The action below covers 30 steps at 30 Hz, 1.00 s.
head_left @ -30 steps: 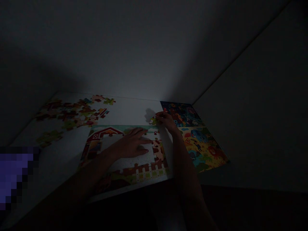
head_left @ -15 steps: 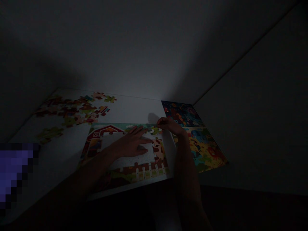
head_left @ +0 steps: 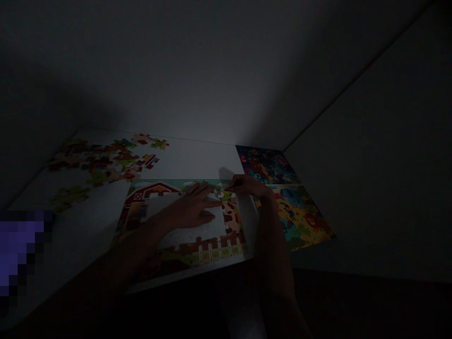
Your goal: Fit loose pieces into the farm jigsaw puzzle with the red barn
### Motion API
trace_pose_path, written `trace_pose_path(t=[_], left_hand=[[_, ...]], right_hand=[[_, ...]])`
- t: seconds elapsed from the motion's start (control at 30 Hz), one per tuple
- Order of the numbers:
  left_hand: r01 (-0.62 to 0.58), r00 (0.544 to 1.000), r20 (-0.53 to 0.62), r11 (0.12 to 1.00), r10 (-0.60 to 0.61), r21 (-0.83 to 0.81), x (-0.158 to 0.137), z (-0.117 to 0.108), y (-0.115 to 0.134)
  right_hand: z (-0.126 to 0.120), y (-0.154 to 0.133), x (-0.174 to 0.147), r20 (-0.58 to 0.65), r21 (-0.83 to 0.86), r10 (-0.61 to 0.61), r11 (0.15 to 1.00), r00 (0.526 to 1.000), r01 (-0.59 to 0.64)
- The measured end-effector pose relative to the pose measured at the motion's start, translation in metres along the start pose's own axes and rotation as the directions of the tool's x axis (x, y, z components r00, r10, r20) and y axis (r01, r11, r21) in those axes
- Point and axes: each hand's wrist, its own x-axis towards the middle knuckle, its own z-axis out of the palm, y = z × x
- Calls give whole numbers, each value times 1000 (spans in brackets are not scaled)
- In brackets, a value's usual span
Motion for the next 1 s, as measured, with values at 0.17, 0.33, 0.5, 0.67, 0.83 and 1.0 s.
trace_pose_path(t=[0.17, 0.33, 0.5, 0.67, 0.83, 1.0], left_hand=[[-10, 1000, 1, 1000, 10, 19, 0, 0, 0], [7, 1000, -4, 1000, -7, 16, 1, 0, 1], [1, 1000, -29, 1000, 0, 15, 1, 2, 0], [0, 1000, -32, 1000, 0, 20, 1, 4, -1], [-5, 999, -37, 999, 6, 34, 1, 7, -3], [-18, 997, -68, 999, 21, 38, 0, 9, -5]], right_hand=[[0, 2, 0, 6, 29, 5, 1000, 1000, -6], [1, 0, -2, 32, 66, 28, 997, 999, -30], [0, 0, -2, 74, 68, 3, 998, 997, -8], [-2, 0, -4, 108, 88, 8, 996, 994, -17], [-3, -1, -6, 112, 41, 7, 999, 994, -12], [-2, 0, -6, 107, 13, 11, 1000, 994, -12]])
